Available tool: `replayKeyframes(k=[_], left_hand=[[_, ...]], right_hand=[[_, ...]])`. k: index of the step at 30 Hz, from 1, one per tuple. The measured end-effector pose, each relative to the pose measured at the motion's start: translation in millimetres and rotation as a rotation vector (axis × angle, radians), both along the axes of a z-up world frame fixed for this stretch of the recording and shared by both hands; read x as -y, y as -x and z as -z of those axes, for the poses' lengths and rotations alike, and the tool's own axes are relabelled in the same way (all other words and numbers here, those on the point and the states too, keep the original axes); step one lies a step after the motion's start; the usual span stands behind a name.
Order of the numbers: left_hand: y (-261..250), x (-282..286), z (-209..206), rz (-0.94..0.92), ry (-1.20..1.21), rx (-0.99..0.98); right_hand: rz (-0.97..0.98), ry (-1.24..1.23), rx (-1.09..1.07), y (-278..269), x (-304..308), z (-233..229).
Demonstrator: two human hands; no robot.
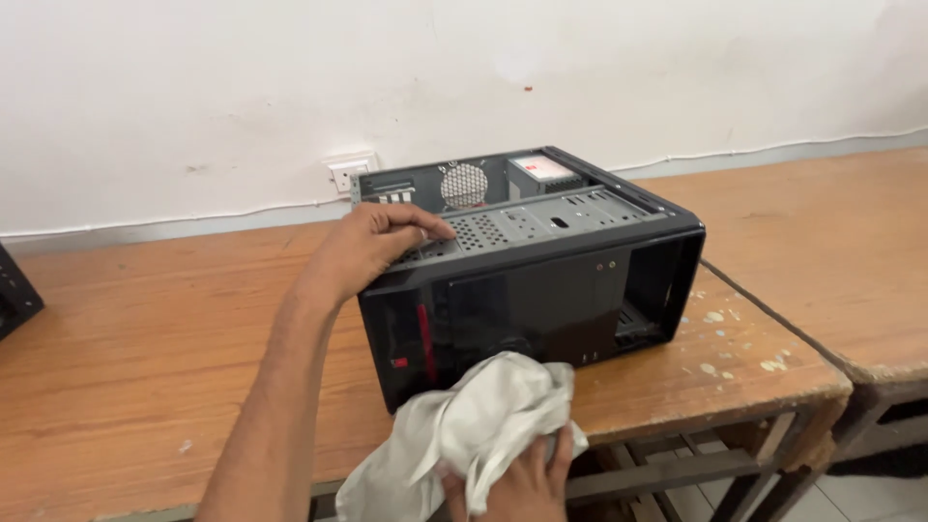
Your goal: The person wipes the exterior surfaces of a black computer case with a white cloth. They rotate the case to clean the sides, top, and back, focusing on the vents and ports.
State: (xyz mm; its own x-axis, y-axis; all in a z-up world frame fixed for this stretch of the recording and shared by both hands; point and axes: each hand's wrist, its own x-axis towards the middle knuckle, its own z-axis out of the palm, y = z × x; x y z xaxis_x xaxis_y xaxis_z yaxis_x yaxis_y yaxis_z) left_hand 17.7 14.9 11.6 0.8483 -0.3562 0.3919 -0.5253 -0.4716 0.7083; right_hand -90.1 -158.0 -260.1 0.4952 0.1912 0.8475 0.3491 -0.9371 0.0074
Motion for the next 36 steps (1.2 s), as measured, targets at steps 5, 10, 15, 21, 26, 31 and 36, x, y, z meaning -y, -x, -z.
replayKeyframes(k=[5,10,15,21,26,31,36], left_hand=[[9,4,-3,-0.084,-0.018,-0.063],[3,6,-2,-0.088,-0.029,-0.057],[0,-1,2,-0.083,-0.022,-0.032],[0,-1,-2,-0.023,-0.038,0.028],[1,0,0,-0.063,-0.029,0.005],[-3,6,1,-0.044,0.024,-0.027],[-5,14,4,-0.108,0.018,-0.041]], right_hand=[[0.104,-0.118,-0.048,6,53,-25],[0.148,-0.058,-0.01,6,66,-57],[-0.065,-0.549,-0.679,1,9,-80],[-0.17,-0.339,-0.159,4,-63,-76],[-0.313,-0.796,-0.537,15,-77,-100],[-0.402,-1.084,-0.79,24,-72,-139],[-0.388,-1.198,-1.007,17,-58,-122]])
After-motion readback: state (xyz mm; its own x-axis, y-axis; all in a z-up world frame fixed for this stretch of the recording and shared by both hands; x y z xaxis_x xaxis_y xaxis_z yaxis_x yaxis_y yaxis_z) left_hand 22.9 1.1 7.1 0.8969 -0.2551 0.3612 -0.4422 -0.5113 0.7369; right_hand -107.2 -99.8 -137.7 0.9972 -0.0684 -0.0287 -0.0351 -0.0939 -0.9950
